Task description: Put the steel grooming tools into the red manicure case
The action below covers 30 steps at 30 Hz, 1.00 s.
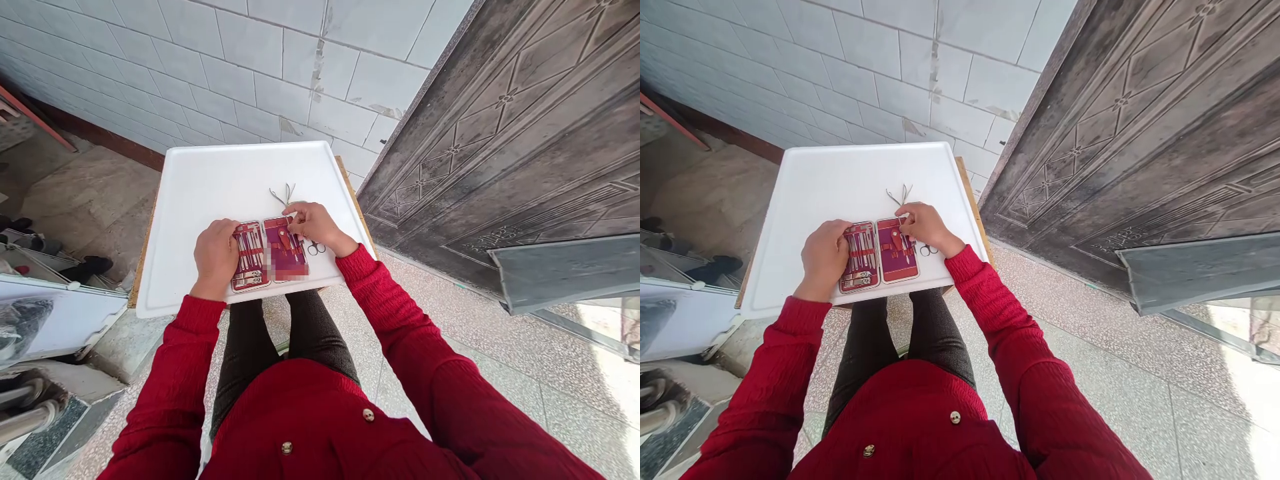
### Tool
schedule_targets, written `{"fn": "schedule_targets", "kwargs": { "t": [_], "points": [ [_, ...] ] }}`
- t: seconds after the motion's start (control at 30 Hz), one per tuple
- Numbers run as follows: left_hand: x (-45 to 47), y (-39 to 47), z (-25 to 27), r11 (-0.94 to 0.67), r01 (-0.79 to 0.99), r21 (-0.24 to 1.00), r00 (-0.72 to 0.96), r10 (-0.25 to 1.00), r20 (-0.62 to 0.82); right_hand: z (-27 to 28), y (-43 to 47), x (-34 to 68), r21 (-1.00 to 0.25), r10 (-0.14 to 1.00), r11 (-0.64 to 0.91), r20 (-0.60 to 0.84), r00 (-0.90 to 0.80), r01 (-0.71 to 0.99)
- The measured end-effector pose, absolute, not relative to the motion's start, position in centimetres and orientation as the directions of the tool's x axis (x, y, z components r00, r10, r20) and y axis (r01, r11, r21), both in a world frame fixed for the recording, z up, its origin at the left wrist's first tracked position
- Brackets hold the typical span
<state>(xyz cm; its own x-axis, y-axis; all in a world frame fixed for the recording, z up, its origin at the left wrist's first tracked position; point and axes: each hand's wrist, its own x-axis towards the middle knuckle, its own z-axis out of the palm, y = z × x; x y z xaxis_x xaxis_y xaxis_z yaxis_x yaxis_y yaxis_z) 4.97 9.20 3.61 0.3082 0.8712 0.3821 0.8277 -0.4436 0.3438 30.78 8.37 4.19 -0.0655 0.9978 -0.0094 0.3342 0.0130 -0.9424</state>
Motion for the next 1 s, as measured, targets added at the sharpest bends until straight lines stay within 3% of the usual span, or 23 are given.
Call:
{"fn": "schedule_targets", "kwargs": {
  "t": [0.7,1.0],
  "points": [
    [5.0,9.1,3.8,-0.432,0.837,0.337,0.309,0.88,0.361,5.1,7.8,30.2,-0.867,0.998,0.023,-0.007,-0.058,0.498],
    [5.0,9.1,3.9,-0.424,0.84,0.34,0.301,0.884,0.358,6.6,7.0,29.4,-0.682,0.993,0.114,0.084,-0.077,0.723]
  ]
}}
